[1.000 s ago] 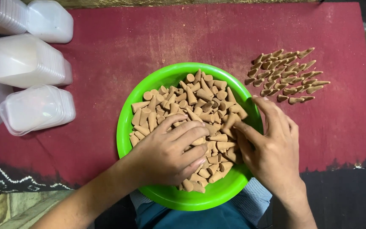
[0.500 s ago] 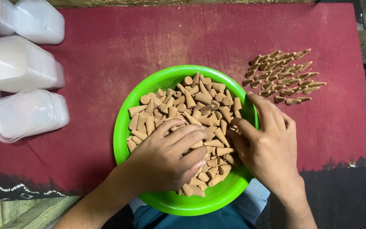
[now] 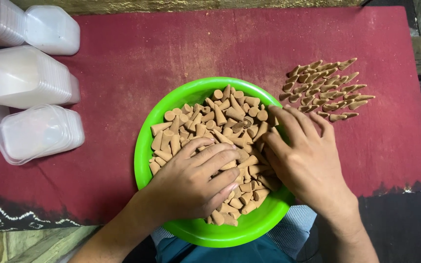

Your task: The person repeatedly picks small brown cone-shaped clay pieces from a green bowl and places them in neat rows on a red table. The person occasionally reshapes individual cones by hand before arranging them. The task continues throughout the clip with the arranged cones accumulating on the table.

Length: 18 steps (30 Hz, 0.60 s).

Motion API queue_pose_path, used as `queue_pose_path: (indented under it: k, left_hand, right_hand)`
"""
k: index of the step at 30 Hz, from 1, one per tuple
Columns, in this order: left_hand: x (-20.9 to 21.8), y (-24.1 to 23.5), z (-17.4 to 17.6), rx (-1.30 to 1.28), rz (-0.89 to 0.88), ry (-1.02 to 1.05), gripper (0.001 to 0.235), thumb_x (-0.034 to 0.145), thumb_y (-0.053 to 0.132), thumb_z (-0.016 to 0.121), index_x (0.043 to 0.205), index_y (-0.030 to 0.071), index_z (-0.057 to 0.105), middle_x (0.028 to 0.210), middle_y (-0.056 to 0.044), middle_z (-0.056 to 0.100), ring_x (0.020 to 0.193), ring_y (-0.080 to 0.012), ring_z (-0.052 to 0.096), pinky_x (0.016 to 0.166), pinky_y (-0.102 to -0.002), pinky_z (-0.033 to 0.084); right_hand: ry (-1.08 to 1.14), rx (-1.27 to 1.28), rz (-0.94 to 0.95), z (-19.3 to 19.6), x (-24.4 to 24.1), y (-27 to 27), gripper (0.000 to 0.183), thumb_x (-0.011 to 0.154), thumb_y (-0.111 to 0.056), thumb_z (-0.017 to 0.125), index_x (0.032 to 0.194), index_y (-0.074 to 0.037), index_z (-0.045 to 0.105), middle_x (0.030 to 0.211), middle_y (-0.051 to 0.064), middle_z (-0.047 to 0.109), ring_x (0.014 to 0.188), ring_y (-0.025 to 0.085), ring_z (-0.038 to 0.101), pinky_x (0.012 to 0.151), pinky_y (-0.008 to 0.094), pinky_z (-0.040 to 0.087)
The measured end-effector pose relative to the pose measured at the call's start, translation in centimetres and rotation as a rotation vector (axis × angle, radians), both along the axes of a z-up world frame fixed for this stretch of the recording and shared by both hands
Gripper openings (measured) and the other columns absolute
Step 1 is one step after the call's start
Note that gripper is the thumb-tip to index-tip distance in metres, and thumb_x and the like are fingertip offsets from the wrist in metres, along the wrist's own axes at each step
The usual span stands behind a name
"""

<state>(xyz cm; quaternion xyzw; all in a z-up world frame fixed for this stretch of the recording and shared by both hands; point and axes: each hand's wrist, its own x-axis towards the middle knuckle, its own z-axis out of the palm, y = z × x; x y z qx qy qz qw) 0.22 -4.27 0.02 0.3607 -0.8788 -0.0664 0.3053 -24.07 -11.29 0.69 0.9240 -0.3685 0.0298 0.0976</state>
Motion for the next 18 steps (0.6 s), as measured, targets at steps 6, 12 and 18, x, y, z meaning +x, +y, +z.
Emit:
queue_pose_path:
  k: [6, 12, 18]
  left_hand:
    - [0.0, 0.0, 0.0, 0.018, 0.005, 0.006, 0.01, 0.096, 0.018, 0.064, 0.097, 0.008, 0.066, 0.117, -0.014, 0.069, 0.113, -0.0303, 0.066, 0.098, -0.047, 0.047]
    - [0.1, -0.1, 0.2, 0.01, -0.003, 0.01, 0.01, 0.095, 0.016, 0.064, 0.097, 0.007, 0.068, 0.117, -0.015, 0.07, 0.112, -0.0308, 0.066, 0.096, -0.047, 0.048]
    - [0.1, -0.1, 0.1, 0.006, -0.005, 0.003, 0.01, 0.095, 0.016, 0.066, 0.095, 0.006, 0.067, 0.116, -0.016, 0.07, 0.112, -0.0321, 0.066, 0.098, -0.048, 0.048]
  right_hand:
    - [-0.03, -0.151, 0.16, 0.0, -1.2, -0.8, 0.022, 0.091, -0.031, 0.074, 0.107, -0.017, 0.07, 0.14, 0.011, 0.068, 0.13, 0.032, 0.063, 0.111, 0.057, 0.041]
    - [-0.065, -0.093, 0.245, 0.6, -1.2, -1.0, 0.011, 0.093, -0.025, 0.072, 0.102, -0.019, 0.069, 0.143, 0.013, 0.065, 0.129, 0.035, 0.062, 0.107, 0.057, 0.042]
    - [0.111, 0.013, 0.069, 0.9, -0.1, -0.8, 0.017, 0.085, -0.035, 0.067, 0.095, -0.023, 0.073, 0.155, 0.01, 0.057, 0.14, 0.031, 0.054, 0.108, 0.053, 0.041]
